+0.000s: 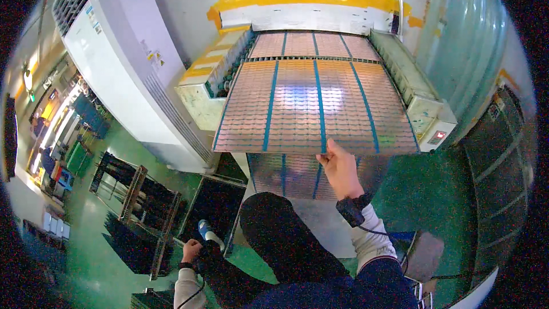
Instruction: Operating a sheet metal machine by loading metal sheets into it.
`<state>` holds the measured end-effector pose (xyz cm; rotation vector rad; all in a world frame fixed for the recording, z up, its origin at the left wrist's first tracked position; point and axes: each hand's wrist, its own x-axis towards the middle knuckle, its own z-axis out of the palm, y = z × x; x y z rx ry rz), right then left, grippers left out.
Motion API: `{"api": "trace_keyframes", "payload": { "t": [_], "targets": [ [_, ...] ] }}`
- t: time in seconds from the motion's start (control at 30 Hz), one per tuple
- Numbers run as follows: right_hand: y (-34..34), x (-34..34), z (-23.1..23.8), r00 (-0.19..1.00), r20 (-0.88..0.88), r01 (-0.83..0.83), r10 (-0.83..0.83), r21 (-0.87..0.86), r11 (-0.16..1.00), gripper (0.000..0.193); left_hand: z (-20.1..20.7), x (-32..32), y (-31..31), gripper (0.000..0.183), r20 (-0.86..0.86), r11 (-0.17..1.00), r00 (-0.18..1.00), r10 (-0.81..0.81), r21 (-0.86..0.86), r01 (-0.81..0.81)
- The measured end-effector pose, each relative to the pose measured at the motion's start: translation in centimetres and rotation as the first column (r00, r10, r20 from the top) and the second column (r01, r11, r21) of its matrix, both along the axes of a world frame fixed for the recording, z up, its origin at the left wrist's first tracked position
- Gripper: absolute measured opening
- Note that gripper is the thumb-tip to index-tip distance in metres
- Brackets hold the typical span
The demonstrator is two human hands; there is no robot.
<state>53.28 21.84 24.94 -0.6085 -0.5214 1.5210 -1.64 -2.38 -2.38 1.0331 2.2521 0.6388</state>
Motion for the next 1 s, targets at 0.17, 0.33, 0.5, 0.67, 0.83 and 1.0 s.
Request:
{"api": "trace_keyframes", "payload": {
  "t": [0.17,0.33,0.5,0.67,0.83,1.0],
  "targets": [
    [1.2,-0.7,1.2,0.996,0.078,0.034,-0.035,0.019,0.999,0.015,-0.2,0.0,-0.1,0.02,0.027,0.999,0.999,0.042,-0.02,-0.041],
    [2.6,-1.3,1.8,0.998,0.061,0.009,-0.007,-0.019,1.0,0.016,0.1,-0.7,-0.2,0.023,0.065,0.995,0.998,0.025,-0.101,-0.019],
    [3.8,-1.0,1.7,0.997,0.068,0.024,-0.021,-0.033,0.999,0.019,1.9,1.2,1.0,0.024,0.129,0.997,0.991,0.024,-0.081,-0.013],
    [5.2,-1.3,1.0,0.997,0.07,0.029,-0.028,-0.012,1.0,0.022,3.2,1.8,1.4,0.024,0.11,0.998,0.994,-0.009,-0.064,0.016],
    [5.9,-1.9,1.4,0.995,0.094,0.026,-0.029,0.027,0.999,0.021,2.8,2.2,2.3,0.022,0.102,0.995,0.994,0.025,-0.096,-0.015],
    [7.0,-1.9,1.4,0.999,0.034,0.034,-0.034,-0.016,0.999,0.02,0.9,1.8,2.5,0.022,0.033,0.994,0.999,0.0,-0.111,0.004]
  ]
}}
